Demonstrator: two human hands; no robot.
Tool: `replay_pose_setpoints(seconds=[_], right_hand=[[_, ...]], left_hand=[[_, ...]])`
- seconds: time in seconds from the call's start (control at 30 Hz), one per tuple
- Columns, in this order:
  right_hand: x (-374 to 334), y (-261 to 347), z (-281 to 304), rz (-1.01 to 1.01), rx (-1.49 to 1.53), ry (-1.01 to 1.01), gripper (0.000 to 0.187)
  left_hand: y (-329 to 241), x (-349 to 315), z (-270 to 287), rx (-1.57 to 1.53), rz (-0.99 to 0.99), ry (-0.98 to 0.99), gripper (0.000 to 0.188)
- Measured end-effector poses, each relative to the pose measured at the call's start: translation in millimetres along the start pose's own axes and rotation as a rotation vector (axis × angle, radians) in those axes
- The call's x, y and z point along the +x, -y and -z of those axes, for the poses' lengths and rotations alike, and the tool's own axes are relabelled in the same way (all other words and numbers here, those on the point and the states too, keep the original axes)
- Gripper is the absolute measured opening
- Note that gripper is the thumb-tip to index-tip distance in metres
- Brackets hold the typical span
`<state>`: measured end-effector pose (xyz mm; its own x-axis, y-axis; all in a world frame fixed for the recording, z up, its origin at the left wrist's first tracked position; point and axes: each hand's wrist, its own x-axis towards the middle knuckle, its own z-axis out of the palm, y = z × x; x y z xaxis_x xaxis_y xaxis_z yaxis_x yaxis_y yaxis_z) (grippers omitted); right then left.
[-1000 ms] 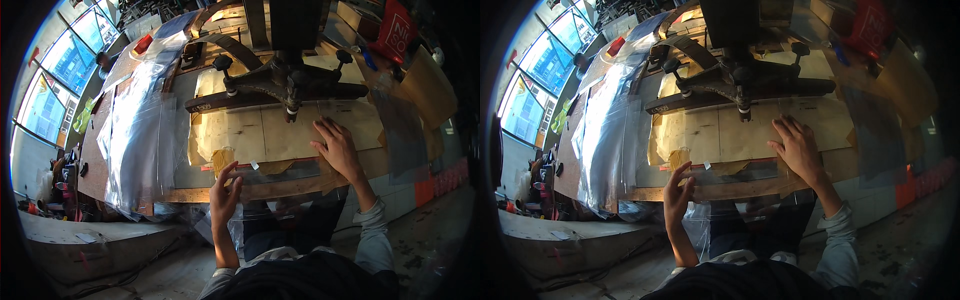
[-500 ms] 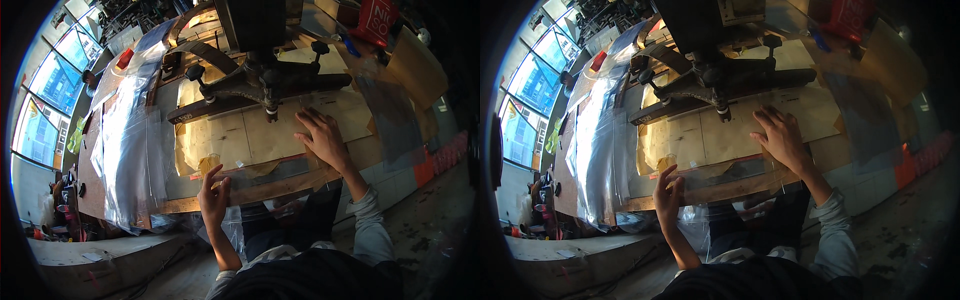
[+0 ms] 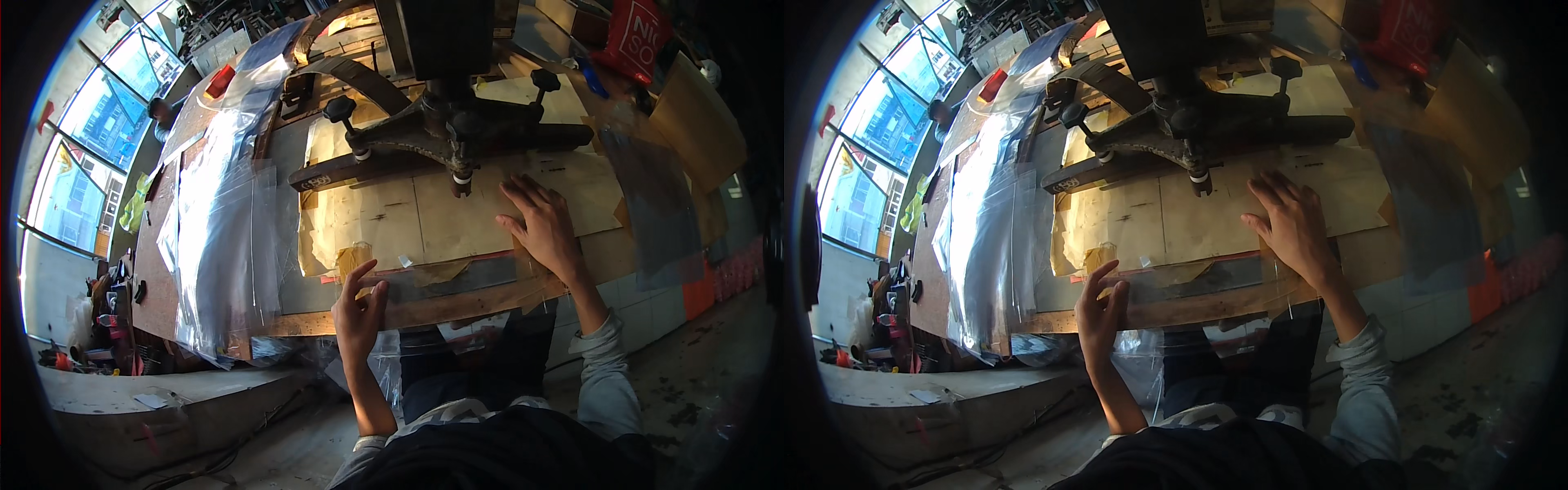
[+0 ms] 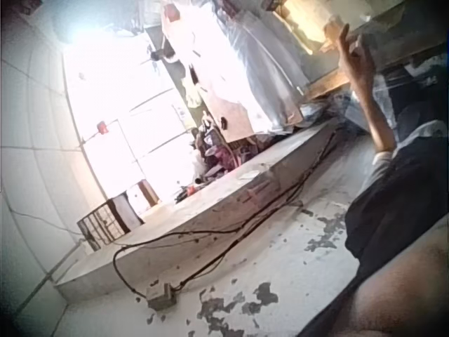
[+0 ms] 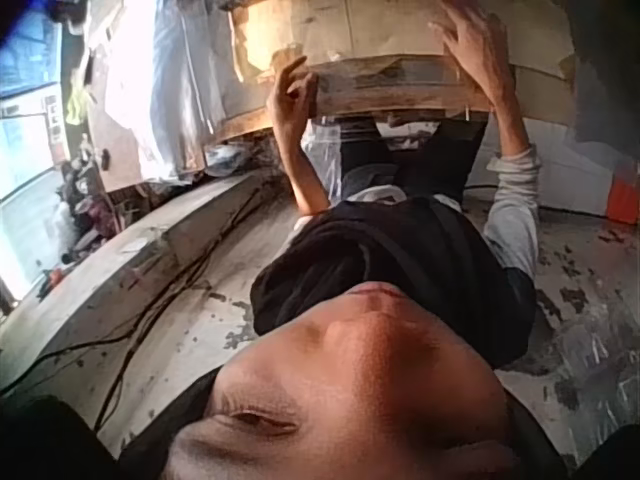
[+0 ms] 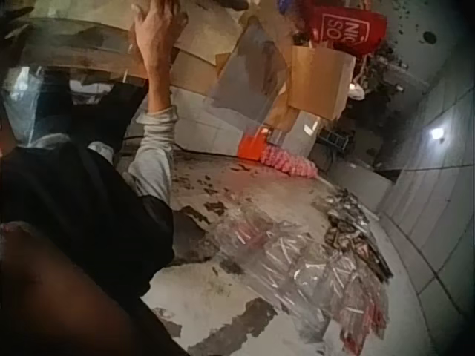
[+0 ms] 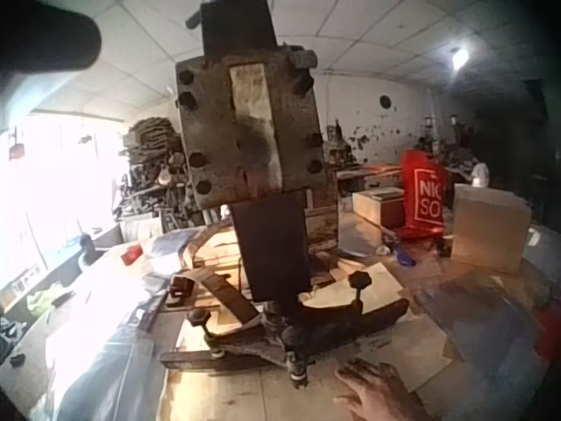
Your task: The person places plastic sheets onto an industrial press bed, aligns them with a template, and pulls down the machine handle to apply pressure. They then lift the handle and remove the processed materials.
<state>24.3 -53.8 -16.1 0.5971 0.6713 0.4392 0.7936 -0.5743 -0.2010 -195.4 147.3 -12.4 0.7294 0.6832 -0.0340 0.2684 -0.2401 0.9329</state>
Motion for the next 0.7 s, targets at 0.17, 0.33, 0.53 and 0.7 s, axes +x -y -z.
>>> replay_pose_setpoints(seconds=[0.17, 0.33, 0.53, 0.7], right_hand=[[1.5, 0.8, -0.6, -0.006, -0.012, 0.013, 0.049], [2.3, 0.3, -0.3, -0.002, -0.011, 0.005, 0.048], [-0.9, -10.5, 12.3, 0.008, 0.069, 0.104, 0.054], [-47.5, 35.3, 52.4, -0.179, -0.012, 0.203, 0.059]], left_hand=[[0.5, 0.7, -0.4, 0.025, -0.029, -0.019, 0.035], [0.0, 1.0, -1.9, 0.038, -0.047, -0.028, 0.035], [2.8, -0.7, -6.5, 0.1, -0.108, -0.044, 0.034], [5.5, -5.3, -8.3, 0.275, -0.193, -0.126, 0.034]])
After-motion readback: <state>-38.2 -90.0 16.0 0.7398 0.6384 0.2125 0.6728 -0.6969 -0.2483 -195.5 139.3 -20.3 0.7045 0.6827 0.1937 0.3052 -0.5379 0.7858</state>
